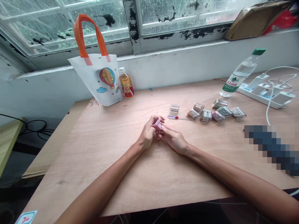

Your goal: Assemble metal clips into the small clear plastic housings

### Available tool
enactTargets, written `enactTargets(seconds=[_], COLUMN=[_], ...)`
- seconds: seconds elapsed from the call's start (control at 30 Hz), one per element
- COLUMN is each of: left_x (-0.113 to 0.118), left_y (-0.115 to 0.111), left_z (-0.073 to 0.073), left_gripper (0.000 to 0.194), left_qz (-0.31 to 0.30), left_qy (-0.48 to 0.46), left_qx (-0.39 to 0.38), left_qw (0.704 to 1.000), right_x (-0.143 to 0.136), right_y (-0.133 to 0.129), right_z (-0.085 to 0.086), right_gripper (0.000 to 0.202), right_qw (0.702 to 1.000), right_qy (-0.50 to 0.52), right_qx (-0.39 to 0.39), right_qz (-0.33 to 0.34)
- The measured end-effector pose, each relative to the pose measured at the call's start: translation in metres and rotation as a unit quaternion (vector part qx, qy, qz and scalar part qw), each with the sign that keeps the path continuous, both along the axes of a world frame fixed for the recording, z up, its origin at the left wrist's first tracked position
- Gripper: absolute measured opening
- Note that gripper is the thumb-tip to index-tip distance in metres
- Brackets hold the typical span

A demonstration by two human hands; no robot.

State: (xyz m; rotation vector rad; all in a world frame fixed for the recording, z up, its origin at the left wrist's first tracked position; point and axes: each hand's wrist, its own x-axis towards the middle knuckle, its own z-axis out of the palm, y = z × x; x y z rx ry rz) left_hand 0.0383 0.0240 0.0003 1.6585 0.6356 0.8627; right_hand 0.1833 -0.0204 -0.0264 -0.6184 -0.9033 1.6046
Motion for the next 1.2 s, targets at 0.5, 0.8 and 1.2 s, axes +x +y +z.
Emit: enactTargets(seconds=[0.5, 0.8, 1.2], left_x=[0.010, 0.013, -0.062], left_y=[-0.009, -0.011, 0.062], left_z=[0.003, -0.013, -0.010], left_gripper=[0.034, 0.051, 0.039], left_qz=[0.014, 0.011, 0.297], left_qy=[-0.036, -0.001, 0.306], left_qx=[0.049, 0.081, 0.270], left_qw=[0.998, 0.997, 0.863], right_x=[-0.005, 0.000, 0.030], right_y=[-0.001, 0.010, 0.015], right_z=[0.007, 0.008, -0.002], right_gripper=[0.043, 0.033, 0.032], right_qw=[0.974, 0.996, 0.867], right_qy=[-0.164, -0.032, -0.403], right_qx=[0.085, -0.012, 0.188], right_qz=[-0.134, -0.083, -0.223])
